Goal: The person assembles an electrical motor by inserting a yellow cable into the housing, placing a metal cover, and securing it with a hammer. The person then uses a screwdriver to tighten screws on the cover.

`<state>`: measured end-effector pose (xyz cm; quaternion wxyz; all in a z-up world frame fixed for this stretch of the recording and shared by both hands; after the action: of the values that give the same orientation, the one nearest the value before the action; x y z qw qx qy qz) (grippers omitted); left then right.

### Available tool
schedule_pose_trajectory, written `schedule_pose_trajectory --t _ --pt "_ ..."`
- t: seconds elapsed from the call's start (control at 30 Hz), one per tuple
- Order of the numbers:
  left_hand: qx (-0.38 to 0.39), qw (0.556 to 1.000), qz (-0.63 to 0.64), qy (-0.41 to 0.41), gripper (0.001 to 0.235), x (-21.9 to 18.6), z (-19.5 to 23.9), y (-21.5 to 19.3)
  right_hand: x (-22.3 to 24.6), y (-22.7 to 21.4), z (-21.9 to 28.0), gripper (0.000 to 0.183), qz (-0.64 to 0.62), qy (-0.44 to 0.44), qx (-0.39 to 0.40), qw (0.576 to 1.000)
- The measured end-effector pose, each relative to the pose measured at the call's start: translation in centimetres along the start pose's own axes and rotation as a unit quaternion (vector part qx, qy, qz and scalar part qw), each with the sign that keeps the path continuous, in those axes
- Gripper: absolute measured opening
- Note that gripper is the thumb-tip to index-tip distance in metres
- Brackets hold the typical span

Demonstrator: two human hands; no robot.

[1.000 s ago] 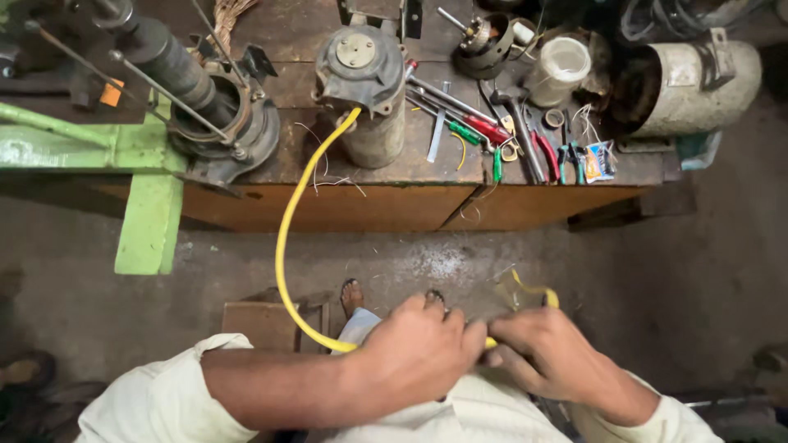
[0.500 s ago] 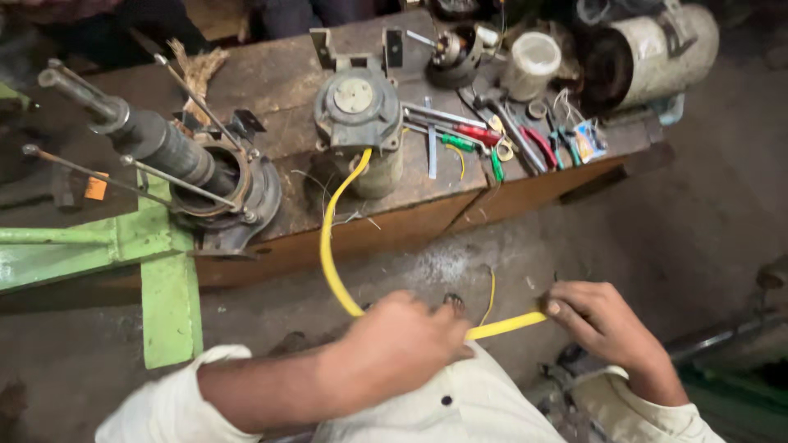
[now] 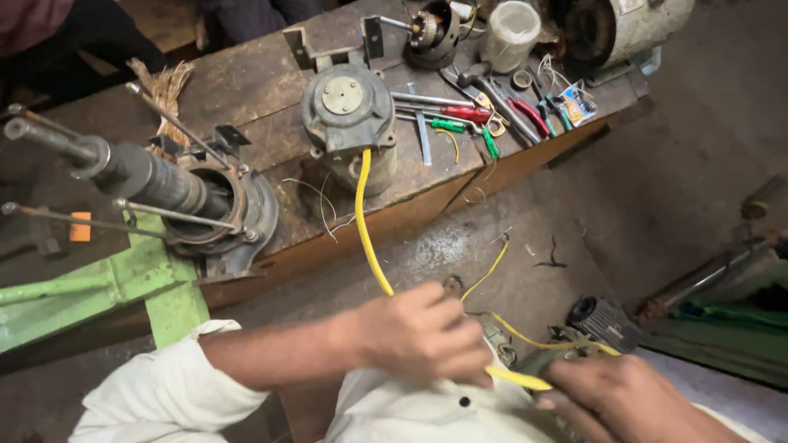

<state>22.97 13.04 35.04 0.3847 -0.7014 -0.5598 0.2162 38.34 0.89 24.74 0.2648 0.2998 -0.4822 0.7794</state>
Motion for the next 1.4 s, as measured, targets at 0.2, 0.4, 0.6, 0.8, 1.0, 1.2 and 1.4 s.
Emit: schedule_pose_trajectory --t 0.2,0.4,0.6,0.8,1.0,1.2,1.4 --pt "0.077 0.997 0.017 0.003 0.037 7.4 2.7 5.5 -8.7 -4.8 0.6 0.024 -0.018 0.132 -0.081 0.988" --pt "0.031 0.978 -0.120 -0.165 0.018 6.0 2.9 7.9 -7.1 -3.0 -6.7 0.040 0.012 0.061 -0.100 0.993" --pt "-0.136 0.887 -0.105 -0.428 0.030 5.0 6.3 3.5 0.4 -3.0 -13.6 0.022 -0.192 -0.126 -0.114 0.967" --pt "0.009 0.932 -0.280 -0.228 0.019 2.3 2.6 4.1 3.4 -4.2 -12.3 0.019 -0.158 -0.125 -0.058 0.978" --pt "-0.122 0.925 -0.344 -0.103 0.021 5.1 1.9 5.6 6.7 -7.7 -11.5 0.017 -0.082 -0.139 -0.094 0.983" --pt "-0.124 0.909 -0.330 -0.222 0.019 11.8 8.9 6.2 7.6 -7.0 -10.6 0.023 -0.065 -0.118 -0.035 0.990" --pt "-0.084 0.893 -0.304 -0.320 0.013 18.2 14.0 9.0 3.7 -7.6 -9.8 0.023 -0.047 -0.103 -0.038 0.993"
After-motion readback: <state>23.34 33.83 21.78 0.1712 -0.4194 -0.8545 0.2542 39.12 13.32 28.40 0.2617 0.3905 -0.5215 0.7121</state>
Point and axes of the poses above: each hand's wrist, its own z-axis away from the middle knuckle, its own y-axis out of the palm, x = y × z, the point moved 10 cm from there along -z, towards the middle knuckle, and after that the axes turned 7 degrees about -z, right-handed, at the moved point
